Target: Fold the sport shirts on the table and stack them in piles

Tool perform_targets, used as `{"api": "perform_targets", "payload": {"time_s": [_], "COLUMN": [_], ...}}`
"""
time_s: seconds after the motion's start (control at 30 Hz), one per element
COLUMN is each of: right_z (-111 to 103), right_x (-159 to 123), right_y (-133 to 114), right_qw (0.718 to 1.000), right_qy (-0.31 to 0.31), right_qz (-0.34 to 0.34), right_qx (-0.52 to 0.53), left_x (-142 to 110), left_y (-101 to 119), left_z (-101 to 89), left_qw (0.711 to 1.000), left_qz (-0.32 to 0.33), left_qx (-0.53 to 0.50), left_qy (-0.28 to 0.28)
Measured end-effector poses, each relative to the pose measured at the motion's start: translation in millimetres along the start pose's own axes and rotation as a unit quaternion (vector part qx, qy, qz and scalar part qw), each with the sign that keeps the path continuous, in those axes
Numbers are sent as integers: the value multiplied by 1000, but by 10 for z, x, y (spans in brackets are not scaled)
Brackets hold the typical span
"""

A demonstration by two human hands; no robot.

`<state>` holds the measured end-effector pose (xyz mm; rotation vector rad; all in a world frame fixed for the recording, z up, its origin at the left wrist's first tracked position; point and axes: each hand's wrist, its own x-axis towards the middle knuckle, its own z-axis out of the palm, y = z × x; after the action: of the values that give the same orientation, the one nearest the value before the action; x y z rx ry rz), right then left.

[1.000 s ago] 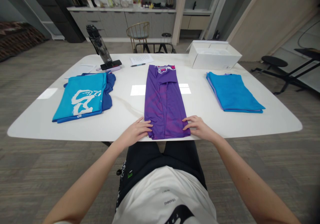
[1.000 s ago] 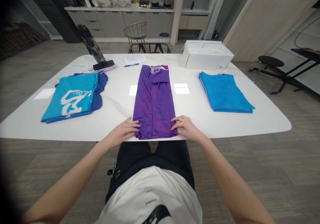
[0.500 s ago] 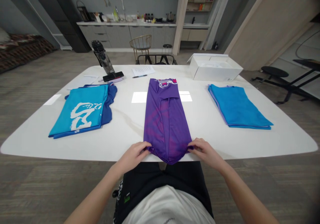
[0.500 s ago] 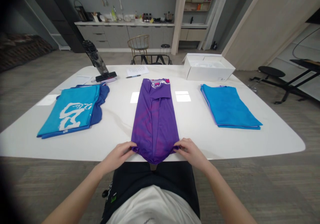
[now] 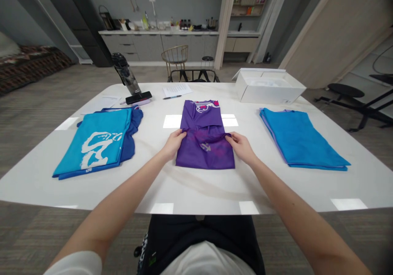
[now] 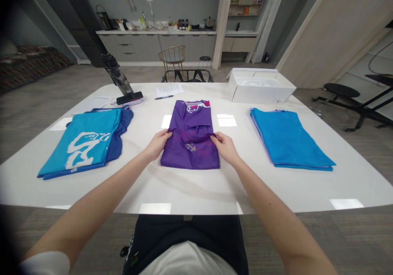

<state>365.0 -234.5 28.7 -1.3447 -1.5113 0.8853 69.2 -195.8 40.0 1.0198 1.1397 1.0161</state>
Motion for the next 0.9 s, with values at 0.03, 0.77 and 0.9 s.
{"api": "perform_targets", "payload": {"time_s": [0.03,0.77,0.9], "right_z": [5,-91,-9], "right_x": [124,1140,1521], "right_y": [54,-26,242], "right_qw": [1000,994,997], "right_qy": [2,46,70], "right_qz": [0,-48,-15], "right_qx": [-13,85,6], "left_x": [118,869,1298], "left_y": [-7,475,348], "left_z": [14,-48,-12], "left_qw": [1000,993,999], "left_qz": [-23,71,-24], "left_qx": [-11,-72,-45], "left_qy": [5,-68,2]}}
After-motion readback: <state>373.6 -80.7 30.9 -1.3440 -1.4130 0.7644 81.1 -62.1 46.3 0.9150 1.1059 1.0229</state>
